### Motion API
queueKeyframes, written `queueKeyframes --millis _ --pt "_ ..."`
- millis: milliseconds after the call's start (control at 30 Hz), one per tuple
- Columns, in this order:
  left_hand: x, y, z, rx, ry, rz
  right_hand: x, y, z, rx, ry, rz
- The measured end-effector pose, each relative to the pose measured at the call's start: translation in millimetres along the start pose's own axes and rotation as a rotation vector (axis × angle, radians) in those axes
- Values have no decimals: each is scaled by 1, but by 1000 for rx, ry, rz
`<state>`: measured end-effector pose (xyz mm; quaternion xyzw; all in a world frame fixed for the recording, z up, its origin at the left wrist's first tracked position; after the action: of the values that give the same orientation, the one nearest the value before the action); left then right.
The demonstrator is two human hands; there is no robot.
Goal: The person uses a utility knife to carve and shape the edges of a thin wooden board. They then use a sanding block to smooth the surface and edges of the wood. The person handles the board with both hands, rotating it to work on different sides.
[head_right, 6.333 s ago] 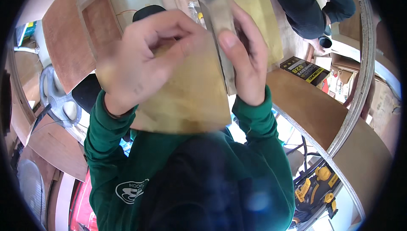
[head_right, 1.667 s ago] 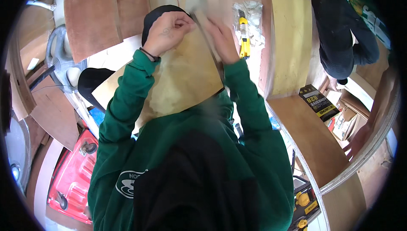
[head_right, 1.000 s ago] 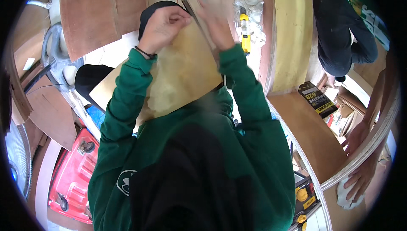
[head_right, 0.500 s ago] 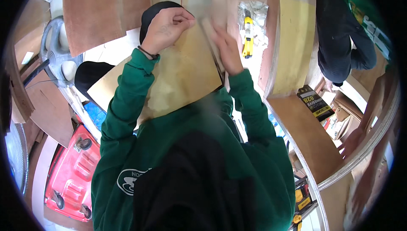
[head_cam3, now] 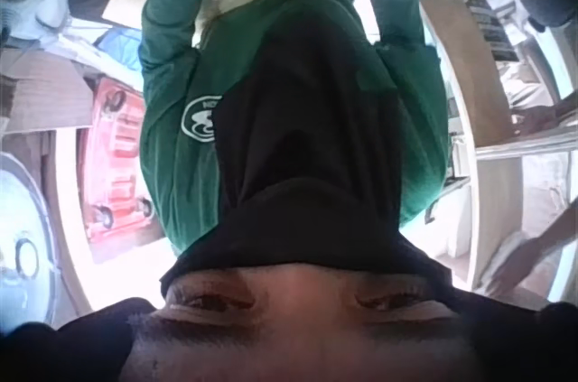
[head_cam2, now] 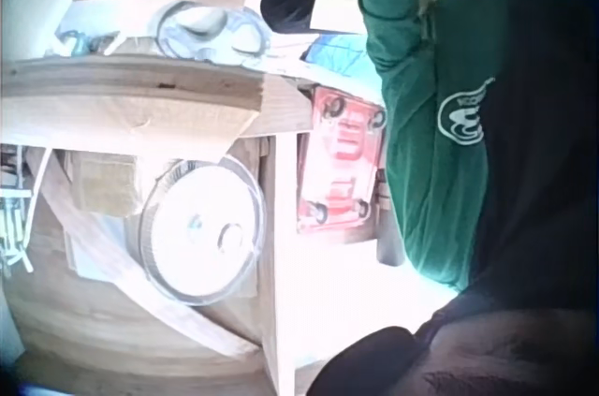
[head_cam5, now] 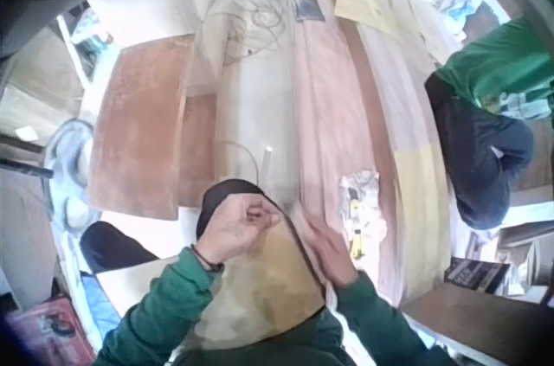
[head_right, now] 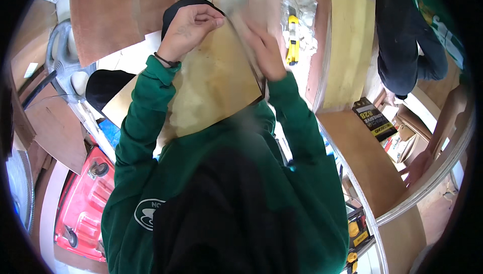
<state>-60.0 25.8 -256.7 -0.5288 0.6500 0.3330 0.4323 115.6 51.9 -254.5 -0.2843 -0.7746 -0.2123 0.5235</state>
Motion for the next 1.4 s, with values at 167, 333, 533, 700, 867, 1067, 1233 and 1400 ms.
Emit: queueKeyframes --millis 167,333,533,700,867,1067,1233,1400 --pt "-2 0 1 3 15 127 35 -5 15 58 56 101" --pt "0 4 -1 -23 39 70 5 -8 -6 20 -89 141" --pt "3 -1 1 95 15 -164 8 -8 -2 13 -24 60" --pt "-2 6 0 -36 -22 127 5 -6 -9 -92 -169 159" --pt "4 8 3 -20 2 -15 19 -9 2 -10 -28 130" --pt "-5 4 -3 64 -104 -83 23 -7 13 9 63 81" --pt "4 12 -6 1 67 -58 32 -18 8 12 13 76" --pt "-10 9 -9 14 -160 -102 46 -19 54 141 192 26"
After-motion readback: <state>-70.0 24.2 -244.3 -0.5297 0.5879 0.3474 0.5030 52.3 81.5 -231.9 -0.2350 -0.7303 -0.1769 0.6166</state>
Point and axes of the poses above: each hand's wrist, its own z-axis towards the middle knuckle, its own y-axis out of the back of the hand, x = y × z, the point moved 7 cm from there along z, towards the middle knuckle, and after that the axes turned 13 degrees about x, right-handed, at the moved point
